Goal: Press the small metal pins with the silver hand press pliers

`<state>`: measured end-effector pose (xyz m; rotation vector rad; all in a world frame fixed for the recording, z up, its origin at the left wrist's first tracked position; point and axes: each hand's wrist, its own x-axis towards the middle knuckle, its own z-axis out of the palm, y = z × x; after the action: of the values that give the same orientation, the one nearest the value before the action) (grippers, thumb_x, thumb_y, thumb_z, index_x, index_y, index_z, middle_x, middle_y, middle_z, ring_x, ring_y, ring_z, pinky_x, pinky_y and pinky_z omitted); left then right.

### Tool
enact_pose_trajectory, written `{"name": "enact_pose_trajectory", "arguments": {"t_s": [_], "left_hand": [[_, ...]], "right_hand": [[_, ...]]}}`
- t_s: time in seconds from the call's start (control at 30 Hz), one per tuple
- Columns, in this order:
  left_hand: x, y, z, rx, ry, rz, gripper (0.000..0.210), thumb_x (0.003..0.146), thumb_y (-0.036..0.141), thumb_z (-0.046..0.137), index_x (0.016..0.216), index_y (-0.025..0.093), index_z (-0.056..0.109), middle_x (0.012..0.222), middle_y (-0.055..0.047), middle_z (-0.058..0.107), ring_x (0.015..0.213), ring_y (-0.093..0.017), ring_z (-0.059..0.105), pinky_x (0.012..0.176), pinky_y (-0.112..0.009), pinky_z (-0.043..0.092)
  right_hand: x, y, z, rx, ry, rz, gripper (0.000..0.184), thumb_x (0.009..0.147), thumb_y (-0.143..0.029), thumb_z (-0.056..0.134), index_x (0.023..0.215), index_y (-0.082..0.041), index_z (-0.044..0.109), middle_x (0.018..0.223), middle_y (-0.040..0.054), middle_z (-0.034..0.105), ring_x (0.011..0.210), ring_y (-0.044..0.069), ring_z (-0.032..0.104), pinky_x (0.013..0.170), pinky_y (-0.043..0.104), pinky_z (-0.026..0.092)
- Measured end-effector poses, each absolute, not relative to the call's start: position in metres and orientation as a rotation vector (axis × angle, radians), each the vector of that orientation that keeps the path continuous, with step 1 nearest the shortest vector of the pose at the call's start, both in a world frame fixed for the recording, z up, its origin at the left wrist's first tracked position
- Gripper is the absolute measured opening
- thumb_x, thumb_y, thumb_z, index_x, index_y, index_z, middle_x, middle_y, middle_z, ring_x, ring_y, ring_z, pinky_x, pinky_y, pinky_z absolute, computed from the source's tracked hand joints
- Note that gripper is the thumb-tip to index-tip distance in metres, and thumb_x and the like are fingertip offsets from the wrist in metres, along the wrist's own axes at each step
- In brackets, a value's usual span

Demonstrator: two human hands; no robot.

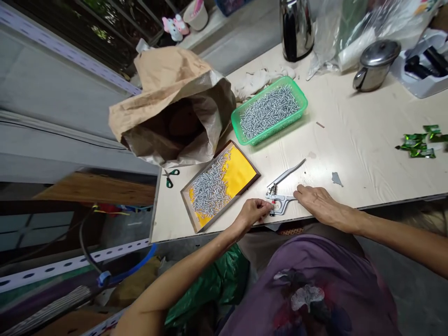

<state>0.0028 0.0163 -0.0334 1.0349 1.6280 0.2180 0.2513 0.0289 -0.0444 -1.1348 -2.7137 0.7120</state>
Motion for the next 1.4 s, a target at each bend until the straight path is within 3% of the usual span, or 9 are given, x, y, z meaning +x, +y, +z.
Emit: {"name": "enact_pose_trajectory", "arguments": {"t_s": [0.1,0.17,0.3,0.47,0.8,0.93,1.07,1.2,1.4], "left_hand": [[0.004,0.020,-0.032,1.013,1.616,0.181,0.021,0.070,0.032,0.069,0.063,0.012,0.068,0.045,0.004,0.049,0.040,-0.006,0.041,0.037,-0.016,0.036],[0.006,0.023,-0.030,1.003,1.619,0.167,0.019,0.070,0.029,0.070,0.062,0.012,0.068,0.045,0.004,0.050,0.040,-0.006,0.042,0.037,-0.016,0.037],[0.009,0.025,-0.028,0.981,1.647,0.162,0.015,0.069,0.025,0.072,0.064,0.012,0.069,0.044,0.005,0.050,0.040,-0.006,0.042,0.036,-0.016,0.038],[0.011,0.023,-0.025,0.927,1.680,0.166,0.012,0.071,0.021,0.071,0.065,0.011,0.069,0.042,0.006,0.047,0.039,-0.006,0.042,0.035,-0.017,0.041],[0.013,0.023,-0.024,0.885,1.696,0.177,0.014,0.073,0.023,0.072,0.066,0.011,0.067,0.045,0.007,0.047,0.037,-0.005,0.040,0.038,-0.018,0.041],[0.011,0.016,-0.018,1.160,1.760,0.143,0.017,0.078,0.027,0.070,0.067,0.014,0.065,0.054,0.003,0.052,0.049,-0.010,0.051,0.050,-0.022,0.045],[0.026,0.014,-0.012,1.933,1.694,0.239,0.013,0.084,0.030,0.066,0.088,0.018,0.064,0.092,-0.006,0.062,0.091,-0.020,0.059,0.078,-0.031,0.051],[0.053,0.035,-0.018,2.345,1.310,0.195,0.037,0.088,0.034,0.062,0.119,0.017,0.053,0.127,-0.014,0.054,0.113,-0.027,0.051,0.095,-0.044,0.047],[0.066,0.064,-0.024,2.481,1.049,-0.007,0.056,0.087,0.042,0.062,0.132,0.015,0.041,0.124,-0.015,0.053,0.111,-0.029,0.050,0.092,-0.045,0.047]], "right_hand": [[0.251,0.036,-0.035,-1.152,-2.737,0.685,0.021,0.088,-0.009,0.044,0.098,-0.021,0.057,0.097,0.0086,0.059,0.079,0.021,0.056,0.065,0.031,0.040],[0.253,0.048,-0.032,-1.147,-2.721,0.599,0.020,0.088,-0.025,0.056,0.107,-0.020,0.058,0.109,0.0129,0.059,0.091,0.026,0.058,0.071,0.036,0.044],[0.260,0.079,-0.036,-1.169,-2.678,0.412,0.080,0.069,-0.059,0.073,0.134,-0.021,0.046,0.142,0.0204,0.045,0.128,0.041,0.041,0.094,0.053,0.040],[0.261,0.091,-0.047,-1.078,-2.712,0.446,0.102,0.056,-0.074,0.073,0.137,-0.019,0.045,0.138,0.0217,0.050,0.130,0.043,0.039,0.104,0.060,0.030],[0.259,0.076,-0.036,-1.149,-2.762,0.398,0.084,0.070,-0.055,0.072,0.141,-0.021,0.041,0.117,0.0162,0.064,0.107,0.036,0.053,0.096,0.054,0.034],[0.259,0.068,-0.032,-1.134,-2.733,0.429,0.070,0.080,-0.044,0.065,0.142,-0.023,0.038,0.110,0.0128,0.067,0.101,0.032,0.055,0.092,0.047,0.035],[0.258,0.064,-0.032,-1.113,-2.715,0.445,0.069,0.083,-0.035,0.063,0.144,-0.022,0.034,0.105,0.0118,0.068,0.098,0.030,0.056,0.090,0.045,0.035],[0.259,0.063,-0.029,-1.121,-2.721,0.495,0.076,0.080,-0.033,0.067,0.146,-0.018,0.031,0.108,0.0132,0.067,0.099,0.030,0.055,0.084,0.041,0.040],[0.263,0.059,-0.022,-1.318,-2.718,0.451,0.063,0.071,-0.038,0.077,0.123,-0.012,0.054,0.110,0.0183,0.062,0.099,0.033,0.053,0.075,0.040,0.046]]}}
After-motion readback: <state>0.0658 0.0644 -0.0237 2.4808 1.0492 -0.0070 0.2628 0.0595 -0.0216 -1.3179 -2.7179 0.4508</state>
